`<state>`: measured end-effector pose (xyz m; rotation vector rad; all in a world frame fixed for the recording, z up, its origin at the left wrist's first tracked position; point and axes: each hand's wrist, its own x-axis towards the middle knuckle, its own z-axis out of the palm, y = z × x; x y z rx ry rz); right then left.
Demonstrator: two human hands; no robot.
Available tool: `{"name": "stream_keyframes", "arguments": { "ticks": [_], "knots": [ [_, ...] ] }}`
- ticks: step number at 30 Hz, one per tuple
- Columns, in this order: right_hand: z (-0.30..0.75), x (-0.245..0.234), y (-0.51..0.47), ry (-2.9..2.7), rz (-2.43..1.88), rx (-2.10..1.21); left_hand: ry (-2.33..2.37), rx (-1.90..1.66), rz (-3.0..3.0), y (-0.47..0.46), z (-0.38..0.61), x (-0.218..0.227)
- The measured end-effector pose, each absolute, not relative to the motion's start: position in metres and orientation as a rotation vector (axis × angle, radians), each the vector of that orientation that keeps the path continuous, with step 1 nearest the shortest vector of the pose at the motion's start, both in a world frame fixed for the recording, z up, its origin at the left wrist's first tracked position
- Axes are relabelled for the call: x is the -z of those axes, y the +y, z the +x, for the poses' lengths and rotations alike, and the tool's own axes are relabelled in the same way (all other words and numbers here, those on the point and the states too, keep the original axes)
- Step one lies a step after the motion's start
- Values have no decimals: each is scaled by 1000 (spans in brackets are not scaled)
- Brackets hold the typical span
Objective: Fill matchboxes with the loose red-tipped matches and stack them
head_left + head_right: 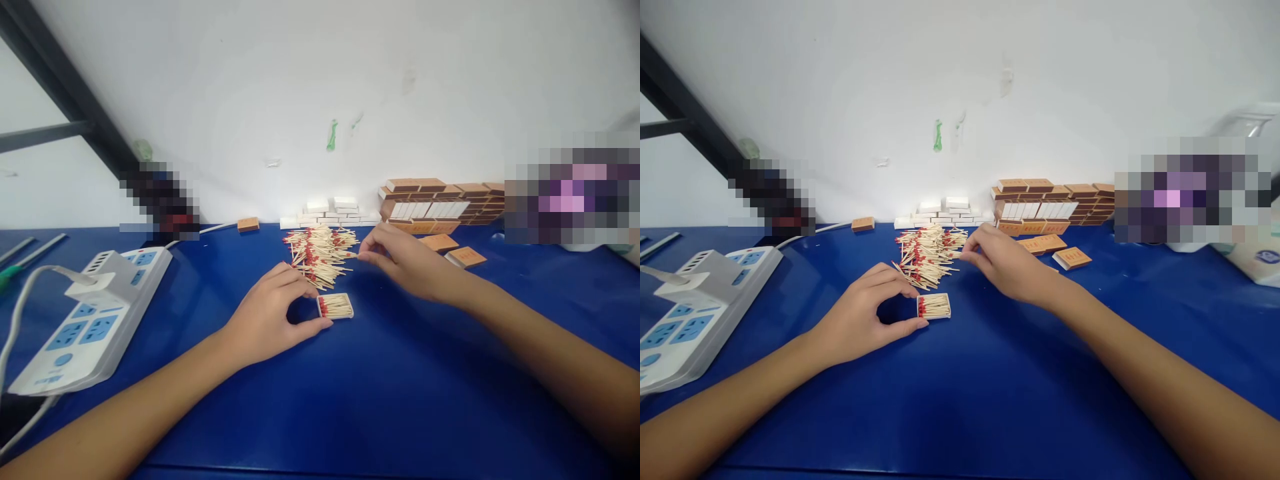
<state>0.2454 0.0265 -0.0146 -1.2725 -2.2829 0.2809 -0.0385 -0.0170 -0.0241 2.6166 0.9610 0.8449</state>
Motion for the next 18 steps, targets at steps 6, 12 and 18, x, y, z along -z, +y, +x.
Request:
{"name": "stream_keyframes", "arguments": {
  "ticks": [6,12,18],
  "knots": [
    [205,7,-19,-2493,-1179,-469,993,-843,2600,-15,-38,25],
    [202,10,-22,-2506,-1155,-461,997,-824,2593,-16,-38,24],
    [216,21,4,-2357,-1158,-198,973,-836,2582,-15,-37,24]
  ]
}}
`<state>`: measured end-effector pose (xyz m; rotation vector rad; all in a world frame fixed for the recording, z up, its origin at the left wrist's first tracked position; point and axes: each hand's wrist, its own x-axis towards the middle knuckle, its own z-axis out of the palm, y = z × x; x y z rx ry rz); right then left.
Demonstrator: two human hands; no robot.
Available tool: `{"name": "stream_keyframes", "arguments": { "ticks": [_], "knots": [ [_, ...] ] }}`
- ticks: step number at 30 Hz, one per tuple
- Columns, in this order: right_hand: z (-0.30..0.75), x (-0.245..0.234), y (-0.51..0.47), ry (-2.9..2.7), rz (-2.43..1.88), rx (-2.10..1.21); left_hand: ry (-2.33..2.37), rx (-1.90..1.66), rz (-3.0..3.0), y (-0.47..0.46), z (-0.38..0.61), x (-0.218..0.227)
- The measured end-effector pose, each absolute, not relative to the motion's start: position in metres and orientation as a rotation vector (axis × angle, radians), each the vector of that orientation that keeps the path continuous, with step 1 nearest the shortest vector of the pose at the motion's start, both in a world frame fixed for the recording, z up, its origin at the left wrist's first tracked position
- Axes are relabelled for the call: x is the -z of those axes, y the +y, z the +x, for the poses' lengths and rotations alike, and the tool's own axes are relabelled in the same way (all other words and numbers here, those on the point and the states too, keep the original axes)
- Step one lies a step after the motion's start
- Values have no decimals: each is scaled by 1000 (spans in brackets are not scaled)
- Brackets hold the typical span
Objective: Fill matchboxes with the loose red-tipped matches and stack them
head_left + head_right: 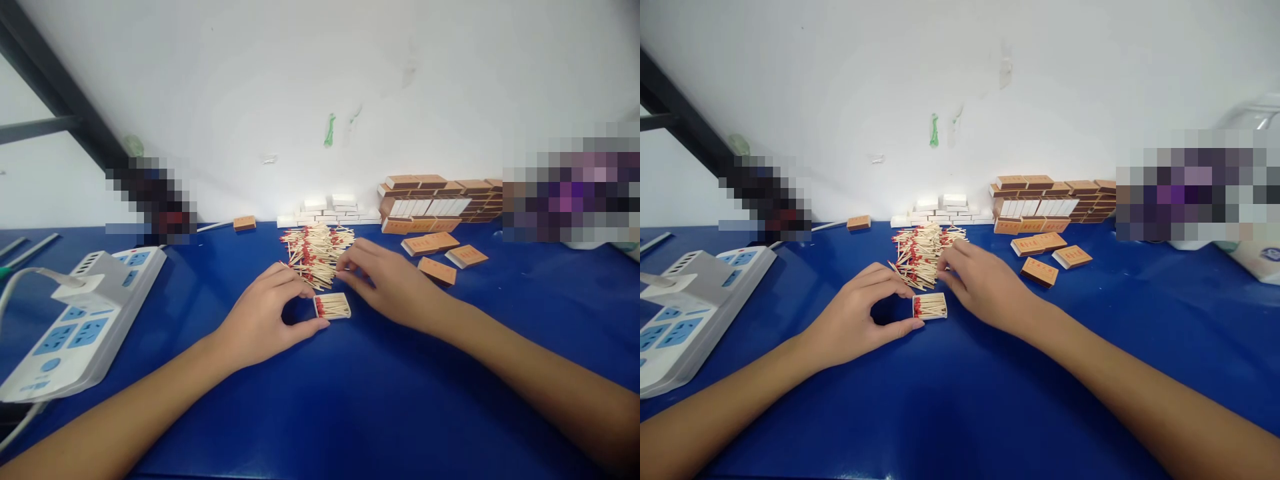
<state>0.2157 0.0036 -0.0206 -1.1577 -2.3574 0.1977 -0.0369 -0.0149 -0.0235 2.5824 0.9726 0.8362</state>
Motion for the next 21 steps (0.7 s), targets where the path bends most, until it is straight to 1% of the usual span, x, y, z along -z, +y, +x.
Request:
{"name": "stream_keyframes", "arguments": {
  "ticks": [2,6,21],
  "knots": [
    [223,25,21,-2298,-1194,-81,961,-834,2579,-15,-36,24],
    [238,33,54,-2272,-1243,37,956,-828,2568,-16,-36,24],
    [240,44,72,-2351,-1326,199,965,-828,2586,-16,-36,23]
  ]
}}
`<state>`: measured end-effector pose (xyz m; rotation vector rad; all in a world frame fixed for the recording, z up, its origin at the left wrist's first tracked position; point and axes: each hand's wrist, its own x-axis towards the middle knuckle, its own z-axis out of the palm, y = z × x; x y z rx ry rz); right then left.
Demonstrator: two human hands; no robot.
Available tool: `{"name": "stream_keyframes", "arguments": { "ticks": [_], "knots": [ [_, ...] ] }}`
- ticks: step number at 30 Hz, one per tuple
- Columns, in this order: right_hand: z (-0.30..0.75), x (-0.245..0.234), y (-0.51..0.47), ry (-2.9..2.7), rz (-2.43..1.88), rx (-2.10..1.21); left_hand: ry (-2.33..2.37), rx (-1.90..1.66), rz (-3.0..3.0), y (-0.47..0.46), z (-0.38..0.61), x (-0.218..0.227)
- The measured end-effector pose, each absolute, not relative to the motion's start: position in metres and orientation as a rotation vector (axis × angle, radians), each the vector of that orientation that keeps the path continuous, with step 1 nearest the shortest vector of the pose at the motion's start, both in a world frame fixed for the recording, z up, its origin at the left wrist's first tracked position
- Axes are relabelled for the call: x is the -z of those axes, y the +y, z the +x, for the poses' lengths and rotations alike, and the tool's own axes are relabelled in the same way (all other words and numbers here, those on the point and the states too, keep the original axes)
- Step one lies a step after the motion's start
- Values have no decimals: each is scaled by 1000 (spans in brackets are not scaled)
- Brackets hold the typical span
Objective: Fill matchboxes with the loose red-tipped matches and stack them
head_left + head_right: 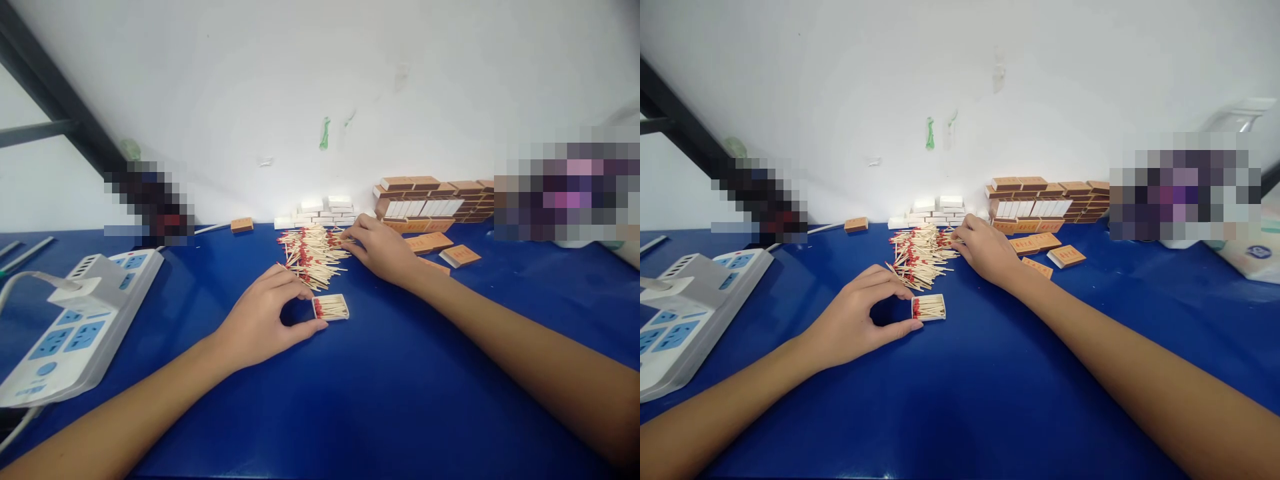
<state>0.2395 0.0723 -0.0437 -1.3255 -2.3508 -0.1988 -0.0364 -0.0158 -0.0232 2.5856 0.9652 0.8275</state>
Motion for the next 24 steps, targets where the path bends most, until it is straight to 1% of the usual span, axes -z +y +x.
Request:
{"name": "stream_keyframes", "arguments": {
  "ticks": [6,14,24],
  "knots": [
    [240,43,71,-2367,-1335,246,979,-822,2588,-16,-36,24],
    [237,39,68,-2414,-1350,394,978,-820,2593,-15,-37,23],
    [239,33,64,-2470,-1394,438,989,-826,2588,-15,-38,23]
  ]
}}
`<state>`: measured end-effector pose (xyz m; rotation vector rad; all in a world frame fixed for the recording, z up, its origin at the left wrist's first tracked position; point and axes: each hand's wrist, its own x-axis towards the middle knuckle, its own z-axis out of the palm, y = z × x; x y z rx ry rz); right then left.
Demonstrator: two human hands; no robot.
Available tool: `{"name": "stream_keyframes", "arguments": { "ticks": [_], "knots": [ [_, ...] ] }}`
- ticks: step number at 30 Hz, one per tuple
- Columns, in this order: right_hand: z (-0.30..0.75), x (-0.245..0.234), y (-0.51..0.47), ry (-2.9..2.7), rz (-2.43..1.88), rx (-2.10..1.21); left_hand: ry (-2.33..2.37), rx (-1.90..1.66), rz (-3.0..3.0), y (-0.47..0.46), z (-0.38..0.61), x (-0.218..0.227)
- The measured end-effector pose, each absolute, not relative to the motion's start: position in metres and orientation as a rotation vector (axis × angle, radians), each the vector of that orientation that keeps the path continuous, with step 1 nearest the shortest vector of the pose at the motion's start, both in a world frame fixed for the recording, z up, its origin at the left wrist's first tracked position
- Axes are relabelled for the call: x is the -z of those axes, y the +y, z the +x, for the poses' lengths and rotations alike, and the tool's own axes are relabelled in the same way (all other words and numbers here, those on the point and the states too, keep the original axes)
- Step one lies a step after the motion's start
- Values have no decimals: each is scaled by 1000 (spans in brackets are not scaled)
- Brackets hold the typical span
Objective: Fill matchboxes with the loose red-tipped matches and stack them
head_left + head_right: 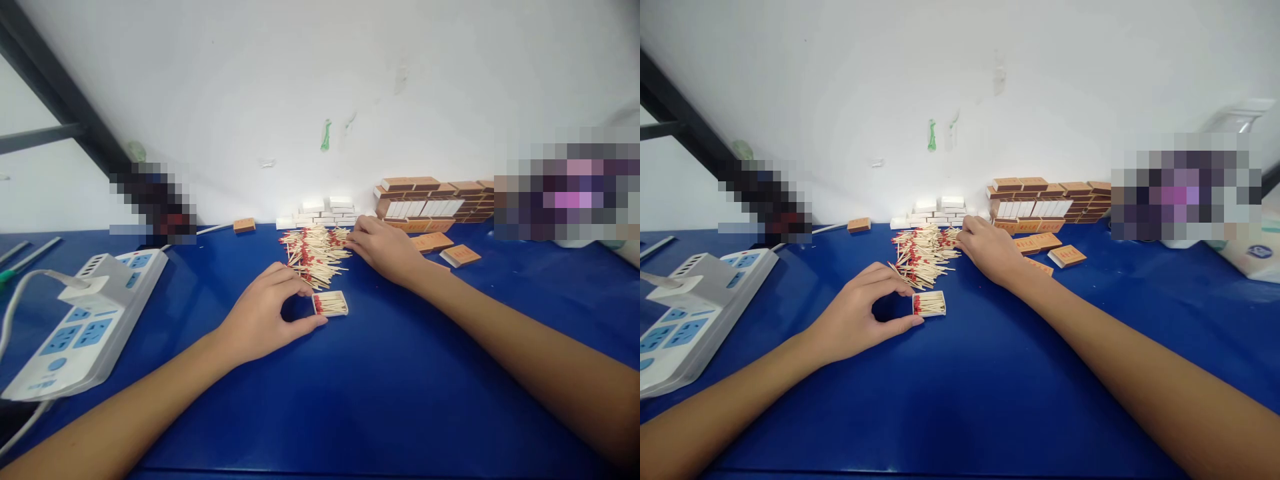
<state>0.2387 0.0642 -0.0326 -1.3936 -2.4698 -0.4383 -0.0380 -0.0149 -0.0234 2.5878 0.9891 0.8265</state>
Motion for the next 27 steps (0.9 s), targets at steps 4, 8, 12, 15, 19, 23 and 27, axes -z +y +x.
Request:
{"name": "stream_keyframes", "arguments": {
  "ticks": [4,8,12,15,19,23,27],
  "knots": [
    [246,25,56,-2459,-1368,380,995,-839,2584,-13,-40,23],
    [248,14,36,-2458,-1266,266,1029,-826,2568,-11,-42,23],
    [235,8,10,-2492,-1161,199,1030,-810,2576,-10,-41,23],
    [224,9,-2,-2552,-1122,188,1037,-815,2580,-10,-40,24],
    [227,11,2,-2577,-1212,293,1038,-824,2578,-11,-40,23],
    [241,15,20,-2579,-1396,420,1007,-822,2579,-12,-40,22],
    [247,18,29,-2616,-1479,377,1001,-810,2580,-12,-40,22]
  ]
}}
